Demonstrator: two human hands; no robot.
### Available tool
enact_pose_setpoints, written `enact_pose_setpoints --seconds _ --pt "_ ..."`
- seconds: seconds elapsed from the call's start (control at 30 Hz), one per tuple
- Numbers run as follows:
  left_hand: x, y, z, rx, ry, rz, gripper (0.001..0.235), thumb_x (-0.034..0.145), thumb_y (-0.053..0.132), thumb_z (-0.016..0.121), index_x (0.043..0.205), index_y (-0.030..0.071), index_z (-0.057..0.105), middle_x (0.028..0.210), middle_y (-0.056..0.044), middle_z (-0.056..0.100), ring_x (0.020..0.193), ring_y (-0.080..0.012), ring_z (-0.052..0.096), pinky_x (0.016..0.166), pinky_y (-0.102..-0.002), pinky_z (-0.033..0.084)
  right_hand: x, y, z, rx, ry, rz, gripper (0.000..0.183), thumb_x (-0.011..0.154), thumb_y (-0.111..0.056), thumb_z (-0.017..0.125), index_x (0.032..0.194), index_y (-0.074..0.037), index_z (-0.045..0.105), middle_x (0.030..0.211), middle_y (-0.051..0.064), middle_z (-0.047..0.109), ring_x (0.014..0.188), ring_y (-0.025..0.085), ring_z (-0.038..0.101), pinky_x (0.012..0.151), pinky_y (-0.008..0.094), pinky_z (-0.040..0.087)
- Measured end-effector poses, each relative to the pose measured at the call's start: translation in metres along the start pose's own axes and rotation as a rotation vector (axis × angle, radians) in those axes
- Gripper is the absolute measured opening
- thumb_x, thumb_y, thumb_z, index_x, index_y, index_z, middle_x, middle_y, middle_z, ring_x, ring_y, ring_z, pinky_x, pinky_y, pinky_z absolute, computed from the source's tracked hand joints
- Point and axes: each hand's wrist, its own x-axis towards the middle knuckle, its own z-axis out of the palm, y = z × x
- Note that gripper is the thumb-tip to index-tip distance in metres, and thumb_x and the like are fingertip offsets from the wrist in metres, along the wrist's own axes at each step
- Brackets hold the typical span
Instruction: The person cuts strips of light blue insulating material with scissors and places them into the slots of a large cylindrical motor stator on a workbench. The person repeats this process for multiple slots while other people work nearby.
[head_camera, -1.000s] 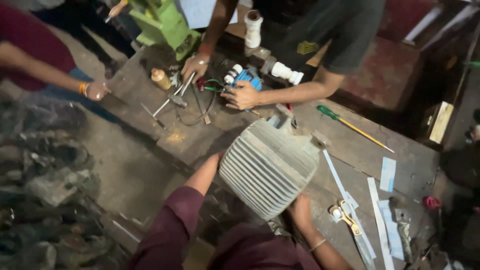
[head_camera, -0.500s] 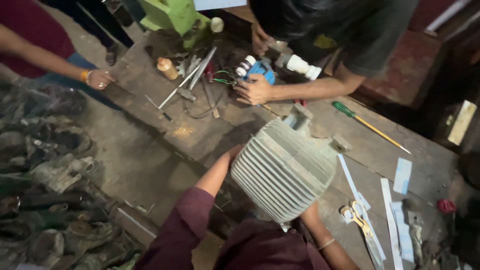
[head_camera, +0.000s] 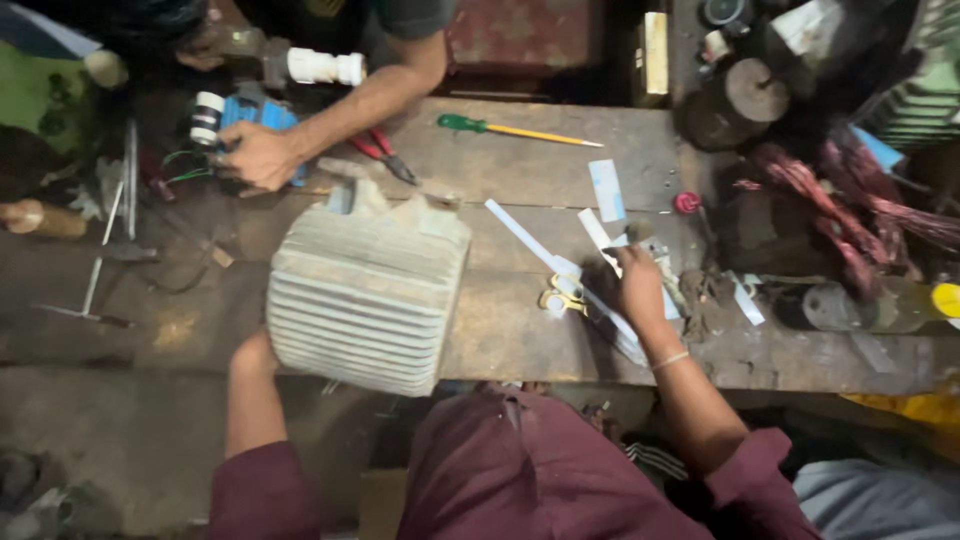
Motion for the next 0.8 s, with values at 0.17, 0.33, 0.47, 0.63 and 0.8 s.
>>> enact_pose_setpoints --seconds 0.17,0.33,0.47,0.63,0.8 --pt "-0.019 0.011 0.002 -0.037 0.148 -0.023 0.048 0.109 0.035 0.041 0.131 -0.001 0.063 0.124 -0.017 0.068 0.108 -0.0330 0.064 0.089 -0.049 0.053 0.040 0.061 0.000 -0.004 0.018 0.059 0.024 0.089 -0.018 0.074 0.113 -0.012 0.075 0.114 0.021 0.068 0.100 0.043 0.065 0.089 0.049 0.053" --pt "-0.035 0.011 0.007 -0.114 0.236 0.047 0.047 0.109 0.038 0.042 0.130 0.001 0.064 0.124 -0.014 0.068 0.109 -0.0295 0.064 0.092 -0.046 0.053 0.036 0.046 0.008 0.010 -0.128 -0.138 0.024 0.082 -0.025 0.077 0.103 -0.015 0.075 0.109 0.019 0.067 0.107 0.044 0.061 0.093 0.049 0.050" --pt "-0.051 0.014 0.026 -0.335 0.265 0.259 0.047 0.109 0.040 0.043 0.129 0.003 0.064 0.124 -0.011 0.068 0.111 -0.0268 0.065 0.095 -0.043 0.053 0.015 0.022 0.013 0.007 -0.193 -0.101 0.031 0.087 -0.029 0.076 0.111 -0.010 0.072 0.112 0.020 0.065 0.107 0.044 0.059 0.095 0.050 0.049" --pt "-0.110 -0.019 0.048 -0.488 0.549 0.737 0.047 0.108 0.043 0.048 0.130 0.005 0.064 0.124 -0.007 0.067 0.111 -0.0242 0.066 0.095 -0.041 0.054 -0.014 0.039 -0.019 -0.161 -0.078 -0.026 0.051 0.078 -0.036 0.081 0.118 -0.006 0.068 0.121 0.019 0.063 0.110 0.043 0.057 0.091 0.050 0.048" --pt "-0.176 -0.110 0.085 -0.543 0.671 0.649 0.039 0.112 0.045 0.049 0.116 0.009 0.064 0.097 0.000 0.063 0.084 -0.0095 0.060 0.068 -0.023 0.049 -0.026 0.057 -0.039 -0.293 0.012 -0.012 0.066 0.072 -0.042 0.085 0.122 -0.003 0.069 0.116 0.019 0.064 0.107 0.040 0.055 0.084 0.051 0.047"
